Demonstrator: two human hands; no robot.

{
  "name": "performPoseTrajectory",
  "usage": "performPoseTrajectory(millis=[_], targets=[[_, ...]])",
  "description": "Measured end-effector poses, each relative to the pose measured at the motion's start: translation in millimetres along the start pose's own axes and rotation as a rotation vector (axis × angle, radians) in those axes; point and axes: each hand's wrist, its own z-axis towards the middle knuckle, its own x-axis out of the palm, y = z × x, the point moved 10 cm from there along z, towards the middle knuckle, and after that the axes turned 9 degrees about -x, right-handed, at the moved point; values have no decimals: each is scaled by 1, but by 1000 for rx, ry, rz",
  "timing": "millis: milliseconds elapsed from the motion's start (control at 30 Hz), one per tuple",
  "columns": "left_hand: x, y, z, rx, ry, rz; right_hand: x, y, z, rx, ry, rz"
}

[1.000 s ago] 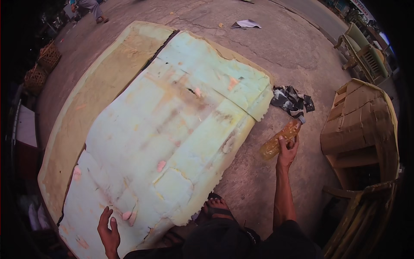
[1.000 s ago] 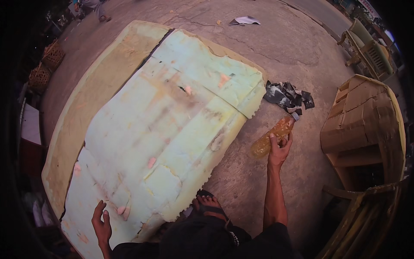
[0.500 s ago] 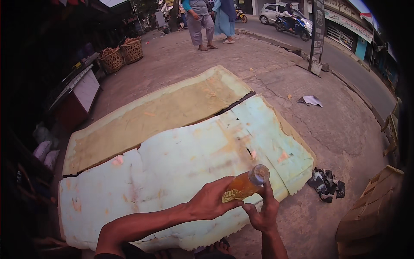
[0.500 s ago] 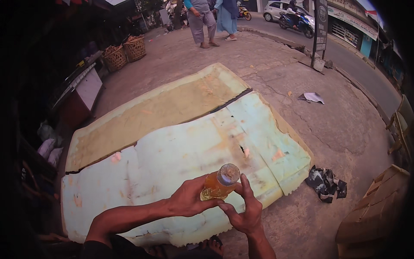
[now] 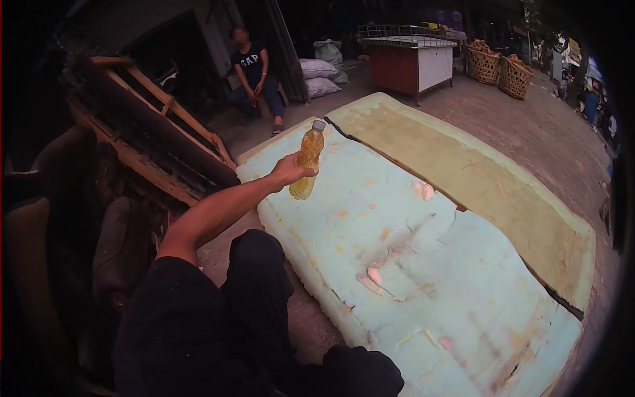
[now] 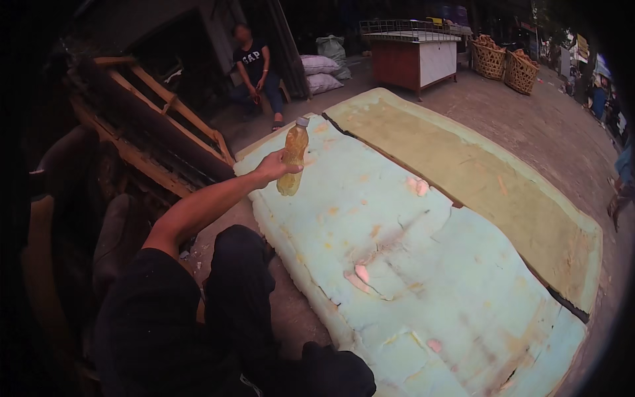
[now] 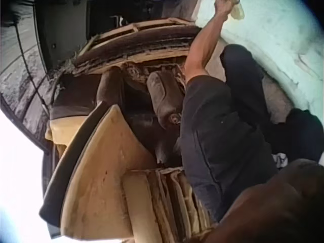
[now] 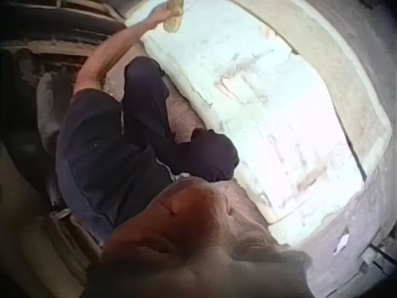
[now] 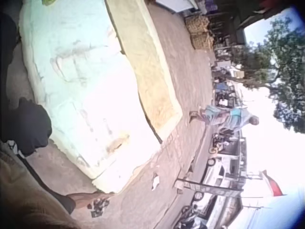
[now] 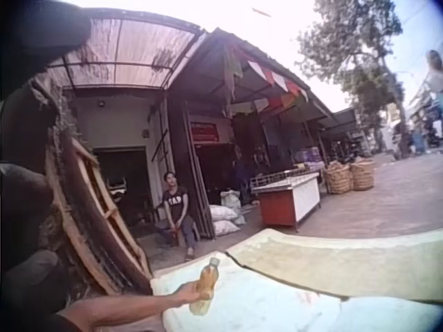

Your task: The person applies glue from a bottle onto foam padding, presses the foam down by hand, and then secures the padding to a wooden frame using a pneumatic stapler.

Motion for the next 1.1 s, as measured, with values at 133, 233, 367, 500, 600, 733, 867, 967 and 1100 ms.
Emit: performPoseTrajectory(millis=[133, 233, 367, 500, 600, 733, 867, 967, 1100], targets=[[-133, 130, 16, -218, -364, -72, 77, 145, -25, -243, 288, 251], [-261, 204, 0, -317, -542, -97, 128, 228, -52, -353, 494, 398], [-314, 253, -14, -420, -533, -263, 171, 300, -78, -424, 690, 475], [-295, 265, -15, -479, -578, -192, 193, 334, -94, -439, 800, 478], [-359, 273, 2, -458, -620, -254, 213, 360, -114, -442, 900, 517], [-419, 175, 58, -198, -1089, -125, 220, 376, -124, -400, 966, 472], [-363, 208, 144, -333, -691, -71, 224, 373, -131, -309, 1008, 409], [-326, 281, 180, -389, -600, -120, 227, 368, -139, -212, 1045, 379], [-305, 331, 226, -434, -552, -266, 211, 345, -146, -22, 1030, 299]])
